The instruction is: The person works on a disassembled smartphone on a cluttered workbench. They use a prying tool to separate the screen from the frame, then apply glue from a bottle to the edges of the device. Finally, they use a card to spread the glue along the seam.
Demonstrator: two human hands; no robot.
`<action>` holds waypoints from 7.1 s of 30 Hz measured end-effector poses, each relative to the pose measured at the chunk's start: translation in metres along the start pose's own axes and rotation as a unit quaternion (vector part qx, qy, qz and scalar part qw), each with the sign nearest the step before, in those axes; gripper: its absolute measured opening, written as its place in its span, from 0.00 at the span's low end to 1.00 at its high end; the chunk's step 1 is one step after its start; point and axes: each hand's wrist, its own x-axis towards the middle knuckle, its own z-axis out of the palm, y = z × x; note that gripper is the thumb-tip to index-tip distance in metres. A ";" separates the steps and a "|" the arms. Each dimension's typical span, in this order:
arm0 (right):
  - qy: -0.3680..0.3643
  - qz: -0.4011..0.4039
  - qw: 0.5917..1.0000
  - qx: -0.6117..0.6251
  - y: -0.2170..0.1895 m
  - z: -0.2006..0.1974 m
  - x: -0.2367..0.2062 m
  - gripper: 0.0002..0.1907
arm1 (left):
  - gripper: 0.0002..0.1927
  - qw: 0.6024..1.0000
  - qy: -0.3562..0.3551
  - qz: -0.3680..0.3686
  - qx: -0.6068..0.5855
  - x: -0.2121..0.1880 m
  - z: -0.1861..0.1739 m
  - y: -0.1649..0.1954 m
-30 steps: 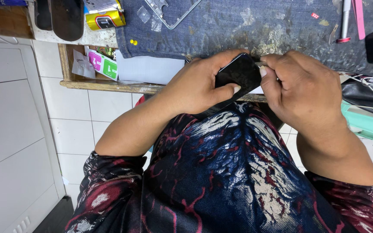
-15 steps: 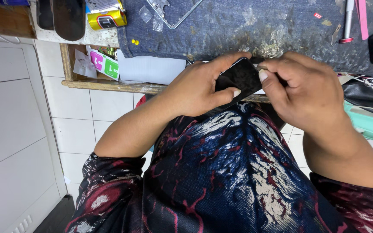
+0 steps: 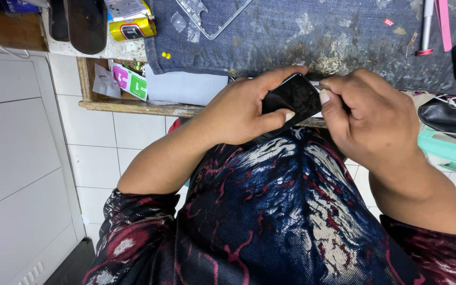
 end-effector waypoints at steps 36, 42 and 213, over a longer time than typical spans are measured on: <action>-0.111 0.087 0.978 0.157 0.019 -0.002 -0.010 0.05 | 0.34 0.997 -0.018 0.065 0.020 -0.006 -0.003 -0.002; -0.074 0.039 0.993 0.079 0.005 -0.008 -0.002 0.06 | 0.34 0.998 -0.013 0.065 0.009 -0.005 -0.003 0.002; 0.051 -0.255 0.956 0.136 0.030 -0.020 -0.006 0.10 | 0.17 0.881 0.074 0.467 0.019 0.041 -0.025 0.001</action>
